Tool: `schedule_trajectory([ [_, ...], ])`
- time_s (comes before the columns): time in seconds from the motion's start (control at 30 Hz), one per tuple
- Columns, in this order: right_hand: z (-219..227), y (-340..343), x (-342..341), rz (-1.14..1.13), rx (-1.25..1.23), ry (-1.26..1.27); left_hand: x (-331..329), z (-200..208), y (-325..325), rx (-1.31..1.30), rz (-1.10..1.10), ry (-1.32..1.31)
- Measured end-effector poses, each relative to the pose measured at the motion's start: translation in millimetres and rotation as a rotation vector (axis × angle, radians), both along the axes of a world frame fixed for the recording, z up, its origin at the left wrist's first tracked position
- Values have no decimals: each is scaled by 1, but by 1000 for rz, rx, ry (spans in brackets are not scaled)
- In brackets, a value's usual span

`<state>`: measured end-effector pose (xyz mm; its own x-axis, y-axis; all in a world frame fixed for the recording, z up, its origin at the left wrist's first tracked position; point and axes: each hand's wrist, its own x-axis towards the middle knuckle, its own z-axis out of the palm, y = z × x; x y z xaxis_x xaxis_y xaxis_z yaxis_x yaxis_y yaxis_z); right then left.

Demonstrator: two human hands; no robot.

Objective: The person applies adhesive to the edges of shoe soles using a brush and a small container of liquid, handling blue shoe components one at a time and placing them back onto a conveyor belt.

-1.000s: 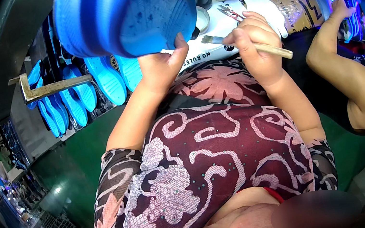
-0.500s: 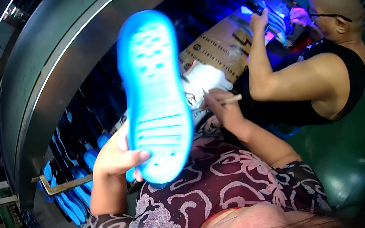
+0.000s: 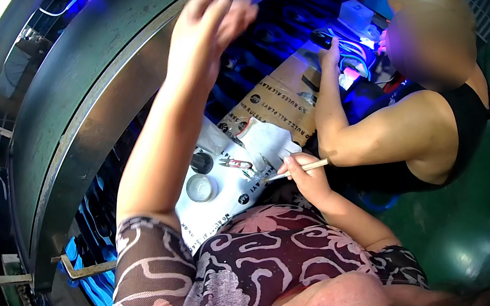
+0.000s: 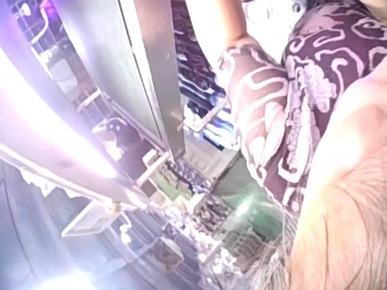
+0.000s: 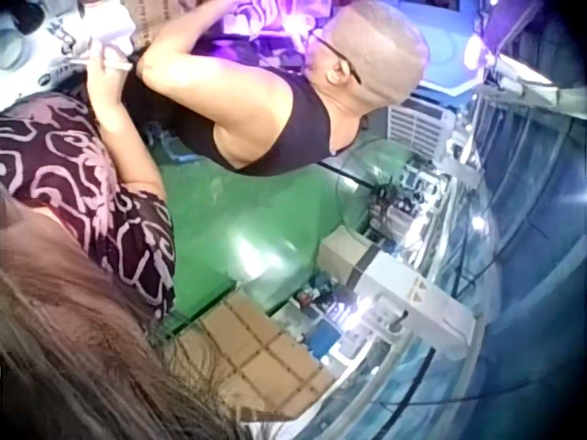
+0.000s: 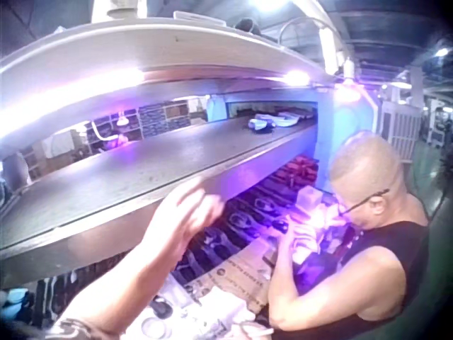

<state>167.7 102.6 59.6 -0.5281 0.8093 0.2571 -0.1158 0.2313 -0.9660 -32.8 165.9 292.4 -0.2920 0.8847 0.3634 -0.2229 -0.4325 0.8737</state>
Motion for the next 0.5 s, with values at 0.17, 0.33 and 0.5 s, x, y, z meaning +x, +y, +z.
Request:
schedule_trajectory([
  [0.17,-15,-5,-16,79,-52,9,-81,-124,-180,-393,375,446],
  [0.33,-22,-22,-44,167,-187,-33,-114,-226,-398,-920,1080,900],
  [0.5,-12,-45,-85,306,-205,-90,-112,-302,-548,-1292,1352,1176],
])
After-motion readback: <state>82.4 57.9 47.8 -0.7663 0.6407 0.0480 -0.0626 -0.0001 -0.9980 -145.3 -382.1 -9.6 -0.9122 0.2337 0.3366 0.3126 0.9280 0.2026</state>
